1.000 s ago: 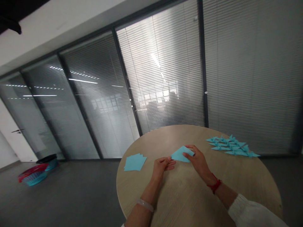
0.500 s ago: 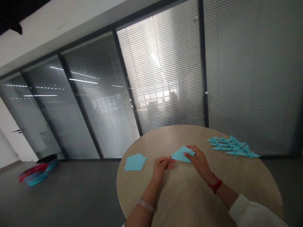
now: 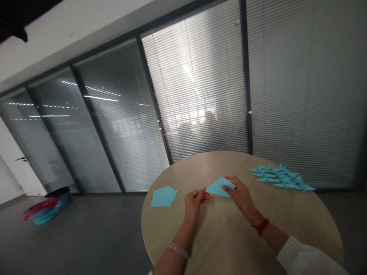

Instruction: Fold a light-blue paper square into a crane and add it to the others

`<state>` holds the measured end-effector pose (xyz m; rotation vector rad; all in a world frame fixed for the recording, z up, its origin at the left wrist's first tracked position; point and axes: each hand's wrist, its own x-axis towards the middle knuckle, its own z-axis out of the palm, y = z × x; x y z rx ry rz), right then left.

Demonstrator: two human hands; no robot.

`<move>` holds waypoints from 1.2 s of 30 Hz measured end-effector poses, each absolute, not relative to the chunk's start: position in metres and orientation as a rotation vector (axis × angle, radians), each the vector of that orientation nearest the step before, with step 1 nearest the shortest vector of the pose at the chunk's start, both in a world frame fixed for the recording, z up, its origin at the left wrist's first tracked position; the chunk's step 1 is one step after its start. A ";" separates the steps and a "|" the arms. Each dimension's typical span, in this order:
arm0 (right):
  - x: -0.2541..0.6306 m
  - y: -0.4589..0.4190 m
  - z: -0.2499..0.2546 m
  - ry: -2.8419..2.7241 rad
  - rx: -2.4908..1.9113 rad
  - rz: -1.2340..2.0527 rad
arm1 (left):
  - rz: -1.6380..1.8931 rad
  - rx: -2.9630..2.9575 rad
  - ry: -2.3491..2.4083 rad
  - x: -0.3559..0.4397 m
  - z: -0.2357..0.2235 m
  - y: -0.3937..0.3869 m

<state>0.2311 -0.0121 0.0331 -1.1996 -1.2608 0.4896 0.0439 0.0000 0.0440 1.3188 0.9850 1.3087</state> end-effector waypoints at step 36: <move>0.224 -0.015 0.034 -1.439 -1.150 0.691 | 0.787 1.444 0.904 0.043 0.039 -0.002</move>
